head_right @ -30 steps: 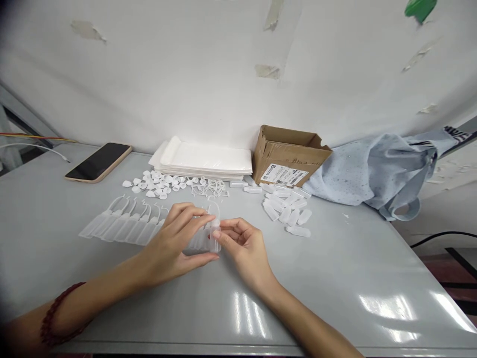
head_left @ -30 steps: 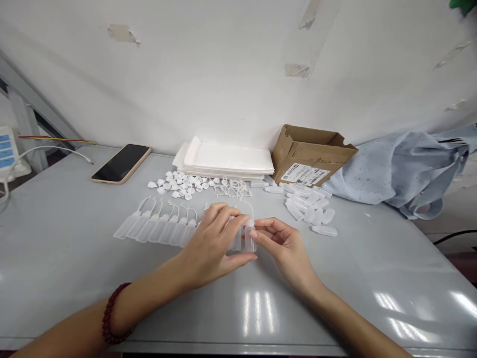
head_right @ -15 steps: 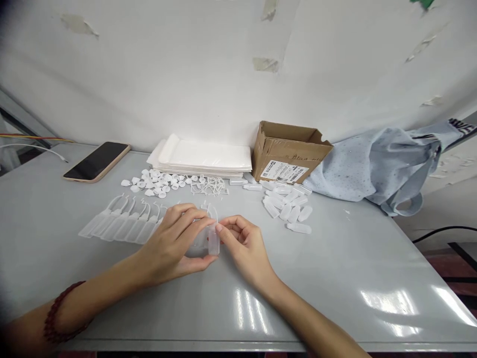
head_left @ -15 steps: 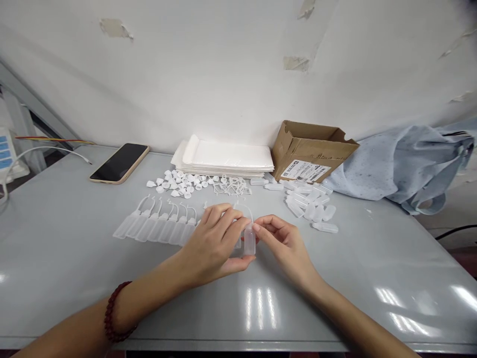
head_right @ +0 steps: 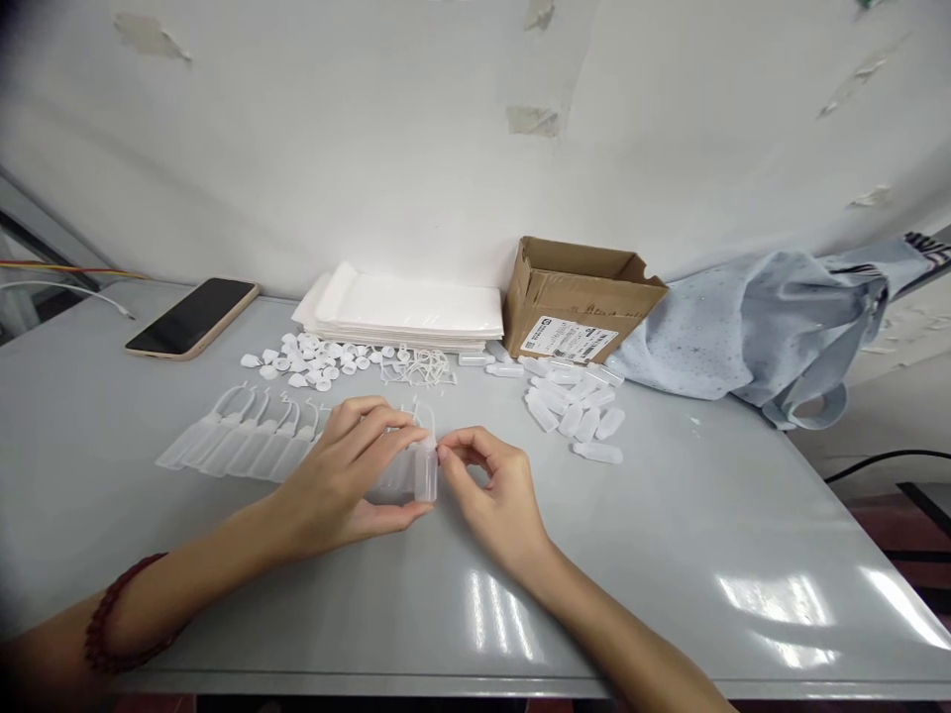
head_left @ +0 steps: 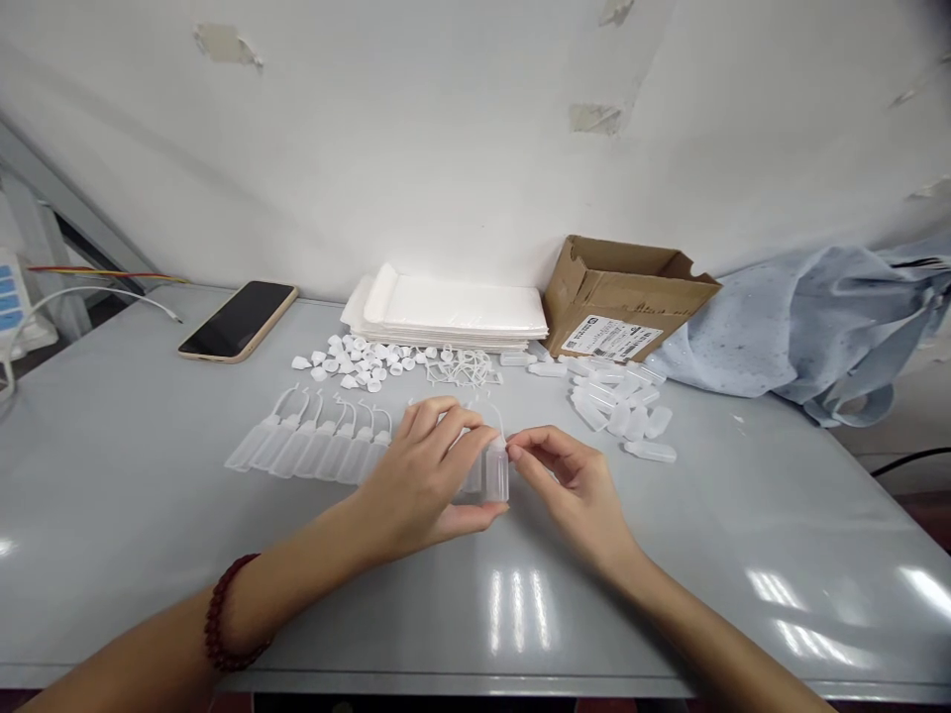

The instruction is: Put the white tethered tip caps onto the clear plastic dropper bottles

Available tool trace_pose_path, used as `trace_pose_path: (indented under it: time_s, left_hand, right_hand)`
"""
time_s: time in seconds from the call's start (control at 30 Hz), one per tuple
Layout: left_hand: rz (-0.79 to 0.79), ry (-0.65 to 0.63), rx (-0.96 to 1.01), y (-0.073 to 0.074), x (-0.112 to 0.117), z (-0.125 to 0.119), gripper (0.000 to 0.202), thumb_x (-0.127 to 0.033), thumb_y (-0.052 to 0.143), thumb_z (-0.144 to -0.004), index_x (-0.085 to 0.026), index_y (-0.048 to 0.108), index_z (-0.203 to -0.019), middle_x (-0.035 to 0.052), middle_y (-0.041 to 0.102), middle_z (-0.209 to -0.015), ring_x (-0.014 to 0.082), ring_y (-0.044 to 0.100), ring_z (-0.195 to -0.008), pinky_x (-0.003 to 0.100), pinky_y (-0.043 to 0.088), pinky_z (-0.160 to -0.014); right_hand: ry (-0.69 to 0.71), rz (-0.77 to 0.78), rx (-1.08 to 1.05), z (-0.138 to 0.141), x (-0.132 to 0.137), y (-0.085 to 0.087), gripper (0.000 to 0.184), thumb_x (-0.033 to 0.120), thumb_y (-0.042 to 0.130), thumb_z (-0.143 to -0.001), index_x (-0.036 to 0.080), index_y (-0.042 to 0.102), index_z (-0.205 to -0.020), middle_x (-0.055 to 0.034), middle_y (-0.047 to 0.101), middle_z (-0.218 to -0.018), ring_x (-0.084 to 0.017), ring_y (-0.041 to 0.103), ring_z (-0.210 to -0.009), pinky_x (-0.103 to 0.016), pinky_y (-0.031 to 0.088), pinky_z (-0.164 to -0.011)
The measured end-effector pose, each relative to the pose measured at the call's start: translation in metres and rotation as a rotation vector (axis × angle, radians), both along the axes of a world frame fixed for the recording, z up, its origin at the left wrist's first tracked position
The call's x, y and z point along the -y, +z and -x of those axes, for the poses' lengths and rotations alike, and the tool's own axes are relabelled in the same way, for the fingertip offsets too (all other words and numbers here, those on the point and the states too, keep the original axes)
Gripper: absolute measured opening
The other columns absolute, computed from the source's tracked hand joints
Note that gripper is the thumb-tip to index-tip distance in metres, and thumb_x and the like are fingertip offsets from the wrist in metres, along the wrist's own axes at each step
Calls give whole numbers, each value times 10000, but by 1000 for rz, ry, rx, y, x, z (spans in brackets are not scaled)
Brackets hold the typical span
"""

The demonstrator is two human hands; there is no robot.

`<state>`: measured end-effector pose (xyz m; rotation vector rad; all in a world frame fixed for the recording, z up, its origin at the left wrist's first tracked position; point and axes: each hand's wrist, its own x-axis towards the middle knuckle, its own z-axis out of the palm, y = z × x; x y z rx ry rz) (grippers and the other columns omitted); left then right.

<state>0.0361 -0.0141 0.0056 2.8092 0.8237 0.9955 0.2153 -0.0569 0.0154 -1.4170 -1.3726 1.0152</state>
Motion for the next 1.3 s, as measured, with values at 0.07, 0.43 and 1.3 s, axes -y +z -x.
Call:
trace_pose_path:
  time_s: [0.07,0.43,1.3]
  left_hand:
    - [14,-4,-26,-2,0,0,389,-386,660,-791,-105,566,-1042,129,588,-1011,284,455,-976,436,414,-834]
    - [-46,10,-133,-5,-2,-4,363,-370,638,-806,-121,573,-1062,128,594,-1017,294,465,-986,420,411,-801]
    - [56,-63,55,-5,2,-5,346,-232,663,-822,-137,514,-1119,118,603,-1074,266,488,-1021,438,460,-861]
  right_hand:
    - [-2,17,47,-1,-1,0,129,288,577,-838,188,652,-803,-15,676,-792,-155,620,-759,-254,464,-646]
    - [-48,38,87,-3,-7,-3,154,334,615,-812,180,627,-808,-36,680,-824,-177,633,-783,-297,478,-700]
    - [-37,202,-305,-5,-5,3,330,419,786,-646,172,669,-832,-44,740,-811,-224,699,-815,-372,536,-809]
